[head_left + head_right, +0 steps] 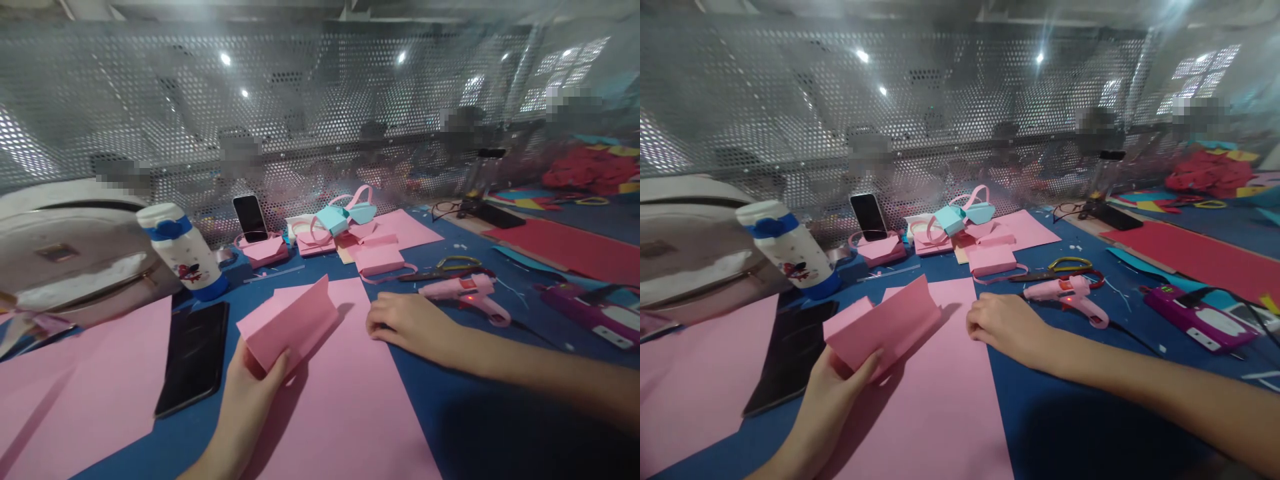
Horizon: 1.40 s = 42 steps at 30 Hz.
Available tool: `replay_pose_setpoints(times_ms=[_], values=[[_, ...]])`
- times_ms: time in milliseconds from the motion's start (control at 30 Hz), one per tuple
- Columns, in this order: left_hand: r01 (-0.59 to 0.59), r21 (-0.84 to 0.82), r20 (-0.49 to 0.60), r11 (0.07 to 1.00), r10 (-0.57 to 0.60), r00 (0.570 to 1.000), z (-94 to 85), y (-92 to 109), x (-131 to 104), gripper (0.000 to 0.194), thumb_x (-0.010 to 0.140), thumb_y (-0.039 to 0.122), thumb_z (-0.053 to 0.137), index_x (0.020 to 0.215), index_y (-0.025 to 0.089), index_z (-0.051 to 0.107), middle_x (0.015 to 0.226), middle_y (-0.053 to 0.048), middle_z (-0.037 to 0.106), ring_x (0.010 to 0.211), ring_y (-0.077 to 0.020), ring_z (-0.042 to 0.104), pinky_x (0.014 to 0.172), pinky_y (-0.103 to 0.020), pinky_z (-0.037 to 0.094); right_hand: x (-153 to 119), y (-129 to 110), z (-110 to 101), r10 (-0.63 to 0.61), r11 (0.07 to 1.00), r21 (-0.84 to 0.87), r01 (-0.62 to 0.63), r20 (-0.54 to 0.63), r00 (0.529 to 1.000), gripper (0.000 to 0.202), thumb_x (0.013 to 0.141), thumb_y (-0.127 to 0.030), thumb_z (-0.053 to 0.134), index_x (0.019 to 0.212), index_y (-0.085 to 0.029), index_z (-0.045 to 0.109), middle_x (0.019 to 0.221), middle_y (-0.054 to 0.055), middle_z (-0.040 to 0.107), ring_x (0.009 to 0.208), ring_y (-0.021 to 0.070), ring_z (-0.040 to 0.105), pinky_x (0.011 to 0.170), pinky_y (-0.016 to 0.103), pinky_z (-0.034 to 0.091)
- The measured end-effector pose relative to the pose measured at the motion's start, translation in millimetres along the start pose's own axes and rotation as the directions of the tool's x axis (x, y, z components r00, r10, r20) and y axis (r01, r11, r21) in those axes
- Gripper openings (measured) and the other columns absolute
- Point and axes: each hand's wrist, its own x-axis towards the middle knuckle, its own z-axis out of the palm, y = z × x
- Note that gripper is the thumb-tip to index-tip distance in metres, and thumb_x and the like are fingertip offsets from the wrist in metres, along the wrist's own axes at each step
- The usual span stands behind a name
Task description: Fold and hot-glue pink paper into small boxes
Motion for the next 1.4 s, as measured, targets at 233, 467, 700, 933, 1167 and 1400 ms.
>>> replay_pose_setpoints(times_ms=[233,467,700,933,1167,1400], values=[[0.031,-0.034,0.093,0.999,-0.028,0.995,-0.5,-3.8,-0.3,0.060,0.068,0.042,0.080,0.119,0.016,0.061,0.106,-0.012,0.075,0.103,-0.0303,0.070,0.084,-0.034,0.057,-0.2,-9.8,8.3,0.029,0.972,-0.235,-0.019,0.037,0.999,0.015,0.087,-0.004,0.057,0.084,-0.015,0.067,0.087,0.007,0.070,0.084,0.0233,0.062,0.061,0.030,0.038],[0.005,-0.005,0.111,1.000,-0.005,0.994,-0.9,-2.2,0.3,0.055,0.069,0.044,0.080,0.113,0.016,0.062,0.105,-0.012,0.076,0.105,-0.0306,0.069,0.086,-0.034,0.056,3.6,-4.0,-4.3,-0.002,0.913,-0.407,-0.027,-0.069,0.998,0.029,0.070,0.005,0.050,0.091,-0.012,0.061,0.093,0.014,0.065,0.083,0.0282,0.057,0.065,0.036,0.039],[0.004,-0.011,0.110,1.000,-0.003,0.994,-2.7,-3.9,-1.0,0.052,0.069,0.044,0.079,0.110,0.017,0.063,0.107,-0.011,0.075,0.104,-0.0305,0.069,0.084,-0.034,0.056,-0.5,-7.8,-67.3,-0.035,0.973,-0.222,-0.057,-0.390,0.920,0.018,0.089,-0.005,0.039,0.085,-0.018,0.050,0.088,0.008,0.060,0.081,0.0232,0.055,0.068,0.033,0.039],[0.000,-0.018,0.124,1.000,0.002,0.992,-3.4,-4.8,-1.6,0.046,0.072,0.044,0.078,0.108,0.018,0.063,0.105,-0.010,0.075,0.104,-0.0301,0.069,0.086,-0.035,0.056,-17.5,-21.4,-82.6,0.076,0.992,0.114,-0.046,-0.272,0.959,0.010,0.086,-0.014,0.051,0.081,-0.021,0.054,0.081,0.000,0.066,0.069,0.0153,0.059,0.061,0.025,0.040],[-0.004,-0.011,0.136,1.000,0.005,0.991,-2.6,-5.6,1.3,0.045,0.074,0.043,0.077,0.108,0.017,0.063,0.104,-0.010,0.075,0.106,-0.0300,0.068,0.088,-0.036,0.054,-19.4,-16.7,-81.8,0.115,0.959,0.282,-0.040,-0.254,0.960,0.011,0.078,-0.012,0.059,0.072,-0.020,0.062,0.074,-0.002,0.070,0.065,0.0130,0.062,0.061,0.022,0.044],[-0.007,-0.036,0.145,0.999,0.012,0.989,-4.0,-8.7,0.7,0.045,0.074,0.043,0.077,0.108,0.018,0.062,0.106,-0.009,0.074,0.108,-0.0304,0.067,0.091,-0.037,0.053,-23.8,-11.0,-86.1,0.063,0.973,0.229,0.003,-0.278,0.958,0.018,0.087,-0.016,0.058,0.095,-0.022,0.072,0.091,0.002,0.074,0.079,0.0177,0.068,0.068,0.025,0.050]])
